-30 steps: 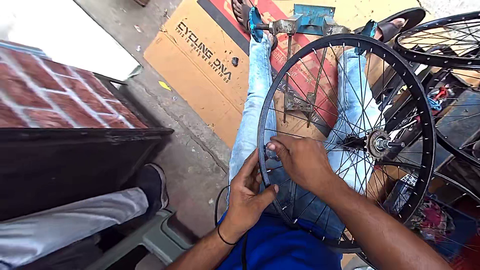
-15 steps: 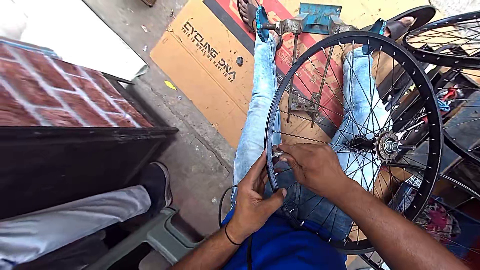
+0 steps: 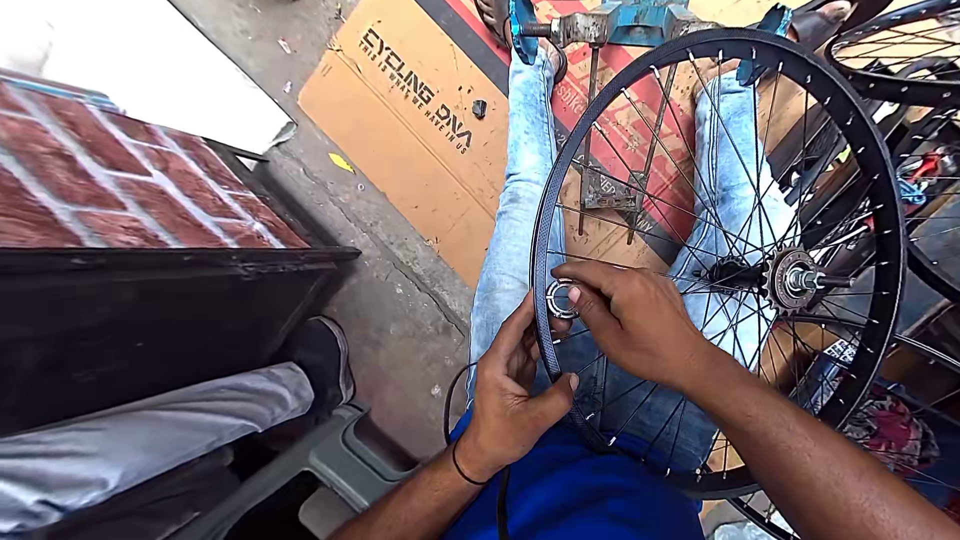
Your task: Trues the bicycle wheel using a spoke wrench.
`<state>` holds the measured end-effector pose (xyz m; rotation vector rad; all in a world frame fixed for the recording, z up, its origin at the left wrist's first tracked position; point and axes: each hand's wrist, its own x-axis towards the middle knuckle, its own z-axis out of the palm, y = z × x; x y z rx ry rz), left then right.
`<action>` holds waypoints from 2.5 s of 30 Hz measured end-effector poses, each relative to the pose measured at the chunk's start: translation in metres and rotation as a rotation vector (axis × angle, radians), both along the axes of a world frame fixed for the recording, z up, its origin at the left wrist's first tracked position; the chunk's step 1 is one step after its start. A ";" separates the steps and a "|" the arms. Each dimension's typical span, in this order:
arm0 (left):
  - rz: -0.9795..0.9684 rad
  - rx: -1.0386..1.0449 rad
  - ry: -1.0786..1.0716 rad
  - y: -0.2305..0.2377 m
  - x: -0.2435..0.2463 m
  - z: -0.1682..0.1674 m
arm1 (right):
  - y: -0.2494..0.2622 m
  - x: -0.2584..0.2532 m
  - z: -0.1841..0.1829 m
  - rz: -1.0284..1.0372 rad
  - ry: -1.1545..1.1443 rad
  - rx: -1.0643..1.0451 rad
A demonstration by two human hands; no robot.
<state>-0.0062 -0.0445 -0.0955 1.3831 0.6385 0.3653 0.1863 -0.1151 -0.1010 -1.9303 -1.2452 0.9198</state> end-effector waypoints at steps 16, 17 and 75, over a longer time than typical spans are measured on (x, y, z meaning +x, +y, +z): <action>-0.059 0.091 0.034 0.001 0.003 0.007 | -0.011 0.008 0.002 0.133 -0.023 0.096; -0.062 0.094 0.030 0.000 0.003 0.008 | -0.011 0.008 0.003 0.125 -0.009 0.083; -0.146 0.515 0.349 0.021 0.028 0.021 | -0.048 0.012 0.006 -0.179 -0.713 0.374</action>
